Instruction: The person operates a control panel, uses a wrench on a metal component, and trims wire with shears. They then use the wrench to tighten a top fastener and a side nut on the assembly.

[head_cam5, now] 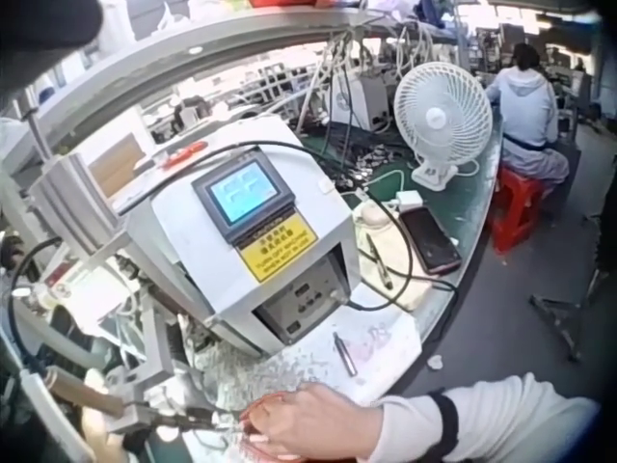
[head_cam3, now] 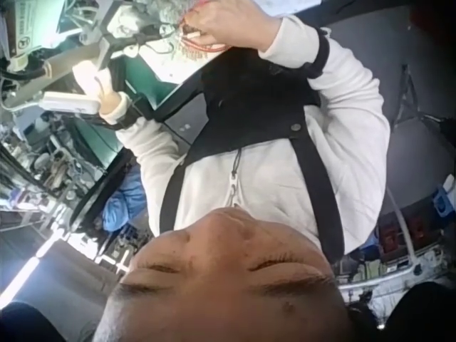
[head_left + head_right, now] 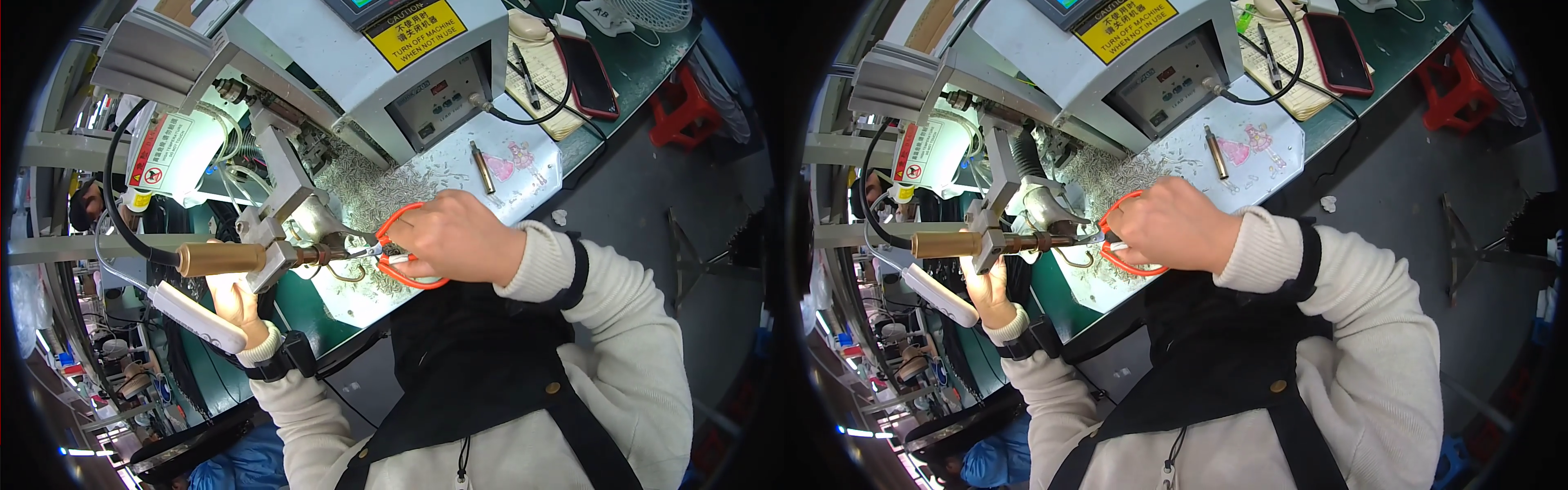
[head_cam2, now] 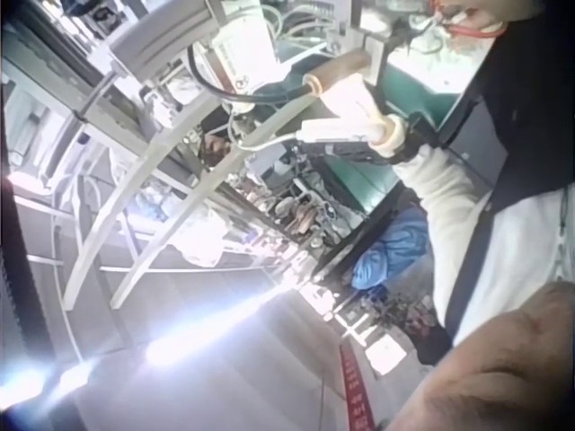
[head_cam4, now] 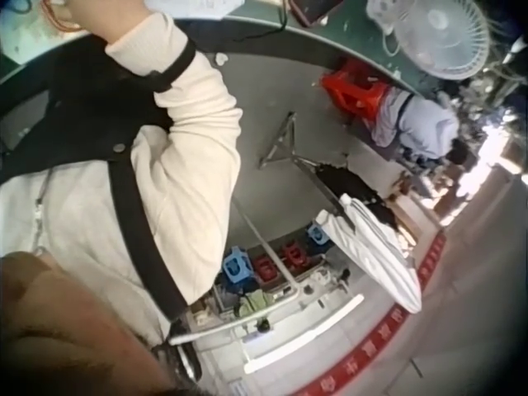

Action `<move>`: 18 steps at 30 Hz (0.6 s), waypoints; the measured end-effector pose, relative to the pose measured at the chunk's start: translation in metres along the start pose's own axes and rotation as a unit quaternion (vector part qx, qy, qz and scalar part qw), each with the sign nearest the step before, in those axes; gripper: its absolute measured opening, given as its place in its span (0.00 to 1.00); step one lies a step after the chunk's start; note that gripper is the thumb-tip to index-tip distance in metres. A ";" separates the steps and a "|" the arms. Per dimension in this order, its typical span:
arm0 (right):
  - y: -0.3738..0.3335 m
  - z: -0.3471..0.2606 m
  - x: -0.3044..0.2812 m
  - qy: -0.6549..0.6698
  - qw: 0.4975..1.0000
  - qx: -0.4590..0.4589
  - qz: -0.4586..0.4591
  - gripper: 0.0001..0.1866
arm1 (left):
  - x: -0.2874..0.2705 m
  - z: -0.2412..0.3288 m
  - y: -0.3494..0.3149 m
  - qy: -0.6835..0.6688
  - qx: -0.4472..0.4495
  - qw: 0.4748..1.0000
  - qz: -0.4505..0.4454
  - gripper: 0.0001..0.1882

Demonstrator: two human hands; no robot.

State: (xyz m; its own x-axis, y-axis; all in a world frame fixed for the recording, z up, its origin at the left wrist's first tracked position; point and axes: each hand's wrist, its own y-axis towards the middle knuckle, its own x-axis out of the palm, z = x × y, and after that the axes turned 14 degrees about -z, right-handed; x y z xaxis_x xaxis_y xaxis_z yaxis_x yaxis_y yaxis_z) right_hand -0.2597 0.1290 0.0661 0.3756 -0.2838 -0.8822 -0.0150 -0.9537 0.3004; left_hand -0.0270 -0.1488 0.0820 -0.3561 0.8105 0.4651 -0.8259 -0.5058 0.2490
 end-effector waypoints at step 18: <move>-0.011 -0.057 0.000 -0.059 0.989 0.130 -0.023 0.14 | 0.017 0.003 -0.004 0.038 -0.029 0.998 0.027 0.28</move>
State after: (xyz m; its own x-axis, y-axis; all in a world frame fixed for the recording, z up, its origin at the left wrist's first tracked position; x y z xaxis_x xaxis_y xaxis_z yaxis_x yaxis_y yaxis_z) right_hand -0.2068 0.1449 0.0835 0.2714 -0.2350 -0.9333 -0.2446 -0.9547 0.1693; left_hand -0.0284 -0.1342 0.0911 -0.4311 0.8038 0.4099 -0.8281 -0.5329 0.1740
